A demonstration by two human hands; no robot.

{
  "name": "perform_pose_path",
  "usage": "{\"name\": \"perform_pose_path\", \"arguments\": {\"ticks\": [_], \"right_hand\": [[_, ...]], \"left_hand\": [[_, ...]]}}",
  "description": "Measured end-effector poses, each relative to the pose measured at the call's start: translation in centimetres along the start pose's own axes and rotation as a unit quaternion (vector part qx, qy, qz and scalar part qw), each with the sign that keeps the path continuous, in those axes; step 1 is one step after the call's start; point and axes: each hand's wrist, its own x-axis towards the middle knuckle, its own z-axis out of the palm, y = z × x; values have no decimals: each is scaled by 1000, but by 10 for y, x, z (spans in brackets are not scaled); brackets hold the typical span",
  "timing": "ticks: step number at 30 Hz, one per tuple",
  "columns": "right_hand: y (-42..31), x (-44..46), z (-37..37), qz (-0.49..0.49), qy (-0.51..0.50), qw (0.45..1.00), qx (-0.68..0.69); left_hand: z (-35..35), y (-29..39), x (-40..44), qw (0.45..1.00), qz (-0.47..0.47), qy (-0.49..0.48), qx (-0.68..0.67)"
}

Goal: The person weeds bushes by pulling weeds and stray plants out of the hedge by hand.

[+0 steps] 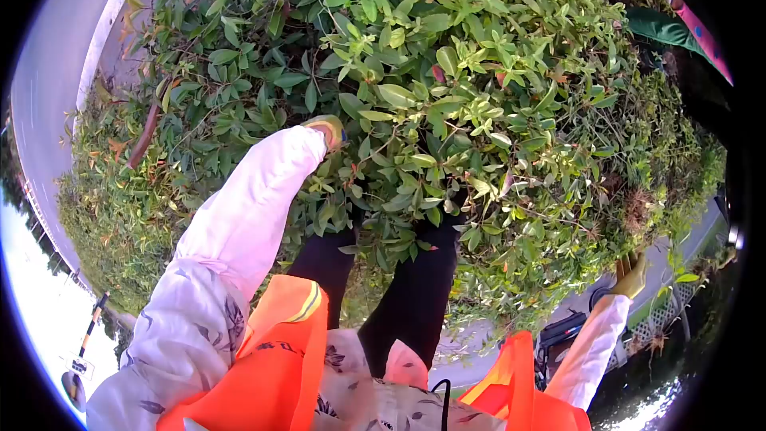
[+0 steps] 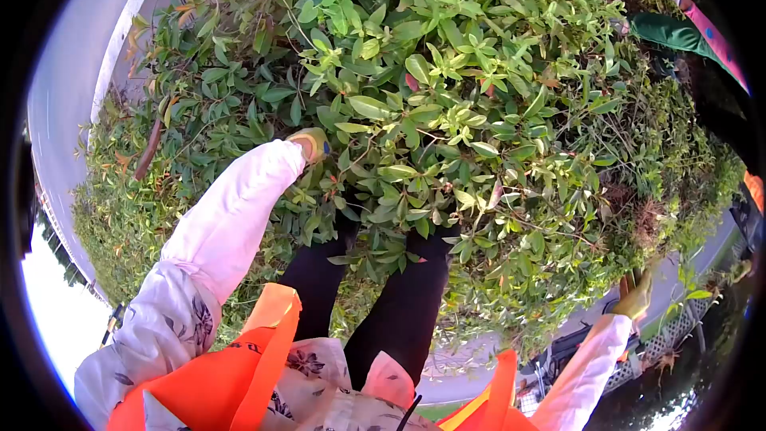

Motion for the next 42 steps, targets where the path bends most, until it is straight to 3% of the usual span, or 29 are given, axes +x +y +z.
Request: {"name": "perform_pose_path", "arguments": {"ticks": [2,3,4,5,7,9,10,13,15,16,17,18,19,20,21,23,24,25,27,29,31,33,35,36,37,38,39,40,42], "right_hand": [[22,-56,81,-129,-138,978,-94],[37,-81,110,-269,-221,908,-232],[24,-112,139,-224,-311,813,-438],[46,-118,155,-269,-357,739,-505],[64,-133,182,-474,-315,527,-631],[116,-108,182,-496,-387,428,-649],[101,-113,199,-259,-481,411,-730],[83,-98,155,-230,-472,632,-570],[32,-72,113,-261,-426,675,-542],[33,-37,76,-340,-320,717,-518],[-1,-11,53,-330,-281,707,-559],[-17,19,27,-310,-191,768,-528],[-49,36,12,-269,-159,736,-601],[-60,62,-10,-372,-84,657,-650],[-67,80,-20,-471,-5,565,-677],[-79,73,18,-425,-125,824,-354],[-94,31,62,-339,-198,893,-218],[-110,-27,109,-244,-256,919,-172],[-121,-122,204,-178,-452,871,-71],[-99,-168,298,-265,-542,792,-96],[-86,-204,380,-317,-527,754,-230],[-60,-227,431,-468,-471,615,-426],[-2,-236,481,-432,-528,625,-379],[-10,-247,482,-296,-556,711,-314],[48,-234,515,-254,-573,763,-156],[64,-222,512,-54,-589,807,-16],[73,-215,503,148,-567,801,124],[69,-215,476,394,-503,722,265],[68,-225,447,366,-294,861,195]], "left_hand": [[16,0,3,999,-23,-8,-29],[21,2,6,999,-34,-11,-37],[26,2,10,998,-45,-11,-46],[30,3,14,997,-53,-9,-53],[36,6,20,995,-69,0,-68],[39,5,25,993,-83,17,-85],[37,4,26,991,-91,30,-96],[35,-3,20,981,-99,72,-154],[38,-6,7,968,-71,105,-215],[45,-3,-4,961,-42,132,-240],[56,4,-16,951,4,165,-262],[65,15,-34,933,42,198,-298],[74,27,-59,901,60,216,-372],[70,47,-94,802,40,201,-561],[65,67,-130,659,19,203,-725],[-15,108,-219,589,-100,210,-774],[-29,109,-247,561,-133,228,-785],[-39,109,-270,532,-166,242,-794],[-67,115,-308,508,-210,305,-778],[-79,111,-336,501,-157,346,-777],[-87,107,-350,502,-131,363,-774],[-90,109,-356,490,-111,356,-788],[-86,105,-351,497,-88,335,-796],[-87,107,-343,511,-100,331,-787],[-88,108,-333,522,-110,327,-780],[-86,106,-317,531,-100,318,-779],[-86,104,-297,539,-89,309,-779],[-91,104,-278,532,-90,294,-789],[-101,100,-233,511,-69,256,-817]]}}
